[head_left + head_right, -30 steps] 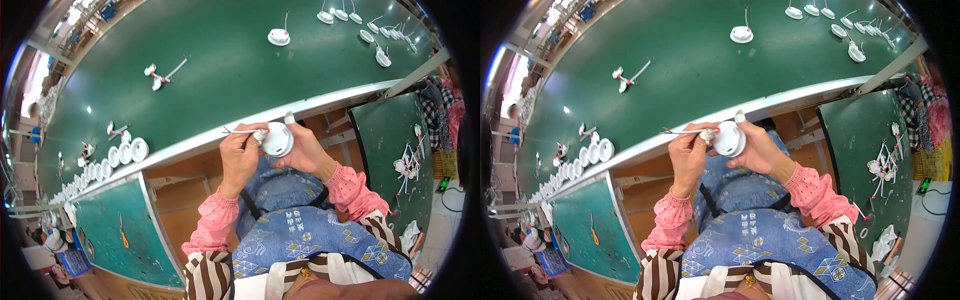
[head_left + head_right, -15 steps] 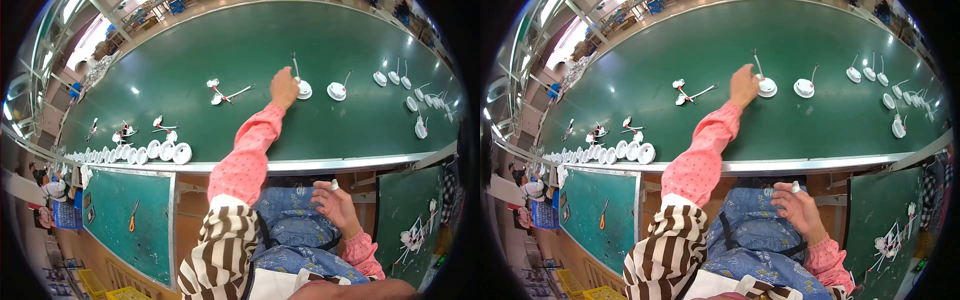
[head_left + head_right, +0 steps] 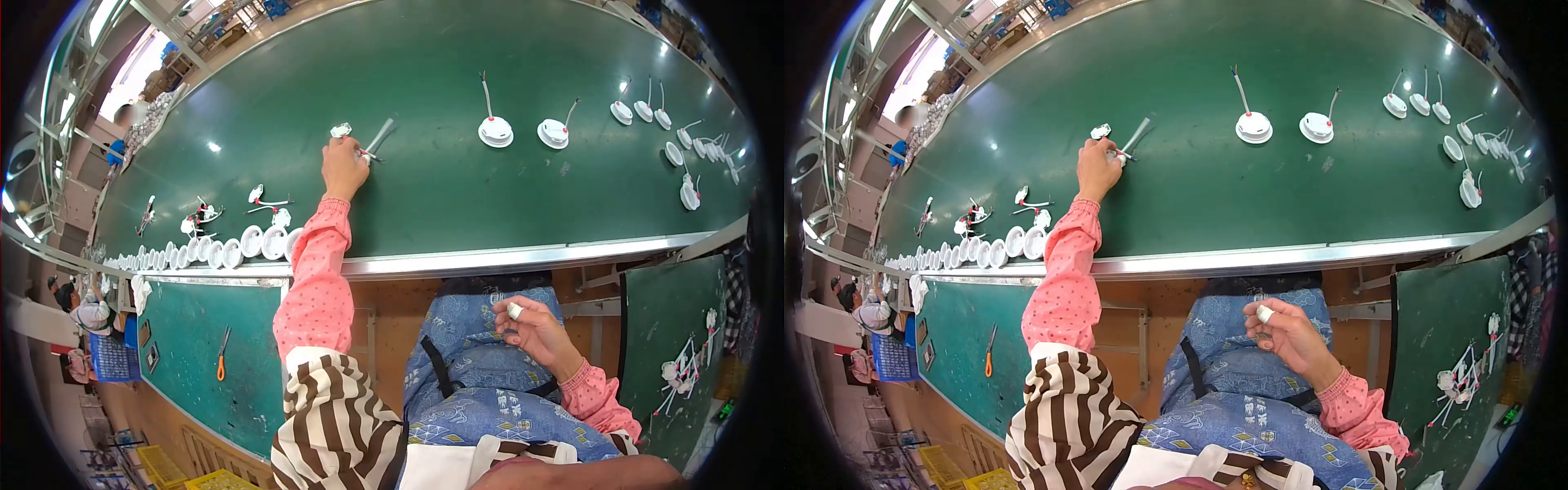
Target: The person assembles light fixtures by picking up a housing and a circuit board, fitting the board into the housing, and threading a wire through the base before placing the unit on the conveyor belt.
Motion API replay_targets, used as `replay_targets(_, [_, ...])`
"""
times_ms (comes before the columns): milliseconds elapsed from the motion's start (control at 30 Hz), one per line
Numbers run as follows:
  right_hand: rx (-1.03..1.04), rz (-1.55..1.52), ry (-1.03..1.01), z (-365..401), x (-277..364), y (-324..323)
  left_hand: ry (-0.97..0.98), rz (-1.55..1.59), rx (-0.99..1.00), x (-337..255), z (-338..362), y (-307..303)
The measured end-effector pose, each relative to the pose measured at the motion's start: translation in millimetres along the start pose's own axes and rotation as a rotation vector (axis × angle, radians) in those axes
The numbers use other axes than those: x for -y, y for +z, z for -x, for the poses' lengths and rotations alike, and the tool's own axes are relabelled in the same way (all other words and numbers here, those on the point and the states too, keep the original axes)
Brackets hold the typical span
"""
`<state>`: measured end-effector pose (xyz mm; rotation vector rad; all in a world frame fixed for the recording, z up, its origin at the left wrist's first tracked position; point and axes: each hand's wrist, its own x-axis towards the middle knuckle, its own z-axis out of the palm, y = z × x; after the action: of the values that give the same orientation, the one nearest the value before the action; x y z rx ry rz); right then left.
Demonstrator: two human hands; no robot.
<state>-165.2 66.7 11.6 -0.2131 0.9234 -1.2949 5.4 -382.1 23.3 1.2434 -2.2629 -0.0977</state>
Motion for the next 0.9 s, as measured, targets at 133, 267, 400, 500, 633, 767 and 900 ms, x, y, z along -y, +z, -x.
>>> replay_targets(133, [-0.043,0.019,-0.024,3.6,-2.2,-1.8,-0.099,0.130,-0.140,-2.8,10.7,-31.4])
replay_targets(267, [-0.107,0.238,-0.183,2.8,-2.9,13.8,-0.192,0.639,-0.170,-24.6,50.8,-55.3])
replay_targets(400, [-0.167,0.780,-0.785,-16.0,-0.2,56.2,-0.447,1.305,0.276,-138.8,170.0,-86.3])
replay_targets(500, [-0.218,0.993,-1.014,-19.7,7.7,81.3,-0.570,1.657,0.397,-174.3,233.3,-70.0])
replay_targets(633, [-0.251,0.697,-0.967,-14.1,-3.5,66.3,-0.499,1.589,0.453,-191.8,262.9,-83.5])
replay_targets(767, [-0.309,0.579,-0.701,8.1,11.2,52.9,-0.135,1.118,0.344,-181.8,271.9,-111.6])
replay_targets(900, [-0.275,0.578,-0.642,14.8,8.9,47.8,0.147,0.910,0.272,-182.2,266.5,-134.8])
